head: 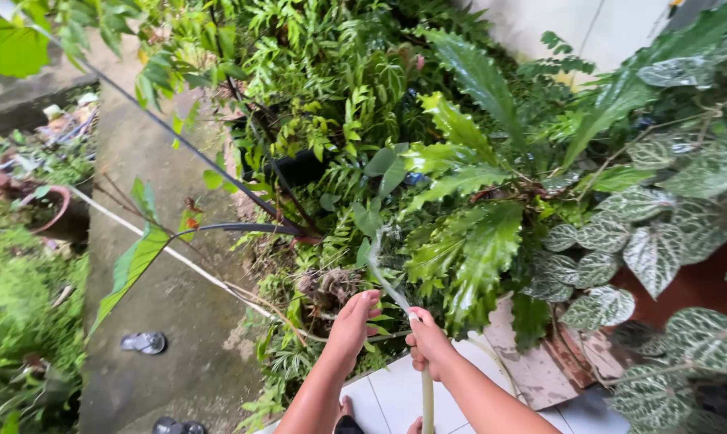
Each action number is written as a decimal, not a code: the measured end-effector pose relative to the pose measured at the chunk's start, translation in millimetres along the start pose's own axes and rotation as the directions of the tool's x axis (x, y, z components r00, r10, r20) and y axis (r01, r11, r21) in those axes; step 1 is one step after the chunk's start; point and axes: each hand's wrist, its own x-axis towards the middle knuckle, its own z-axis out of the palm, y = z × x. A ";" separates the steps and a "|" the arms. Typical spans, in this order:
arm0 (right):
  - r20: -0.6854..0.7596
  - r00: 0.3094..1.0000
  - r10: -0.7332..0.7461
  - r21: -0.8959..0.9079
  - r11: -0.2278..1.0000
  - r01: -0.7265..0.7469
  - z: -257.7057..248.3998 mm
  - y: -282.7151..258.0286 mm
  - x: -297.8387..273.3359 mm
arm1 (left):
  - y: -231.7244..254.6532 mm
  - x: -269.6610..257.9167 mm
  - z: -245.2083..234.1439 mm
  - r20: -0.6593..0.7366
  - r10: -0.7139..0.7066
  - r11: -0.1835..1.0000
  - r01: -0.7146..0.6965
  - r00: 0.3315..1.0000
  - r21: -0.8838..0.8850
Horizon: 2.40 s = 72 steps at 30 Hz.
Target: Watering various potted and garden plants with a hose.
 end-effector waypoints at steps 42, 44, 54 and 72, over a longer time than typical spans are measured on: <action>0.063 0.940 0.334 -0.391 0.875 -0.285 63.6 87.4 4.6 | -1.8 -54.5 -83.7 -0.258 0.018 0.974 -0.075 0.966 -0.215; 0.072 0.946 0.315 -0.392 0.882 -0.263 62.2 82.9 0.4 | -1.9 -53.9 -82.3 -0.266 0.011 0.974 -0.070 0.964 -0.214; 0.149 0.971 0.186 -0.386 0.915 -0.116 49.3 96.7 26.4 | -14.4 -27.6 -70.4 -0.275 -0.028 0.946 -0.064 0.961 -0.318; 0.251 0.956 0.150 -0.358 0.932 -0.052 73.9 63.9 -1.7 | -26.8 -16.4 -90.2 -0.297 -0.012 0.958 -0.074 0.955 -0.277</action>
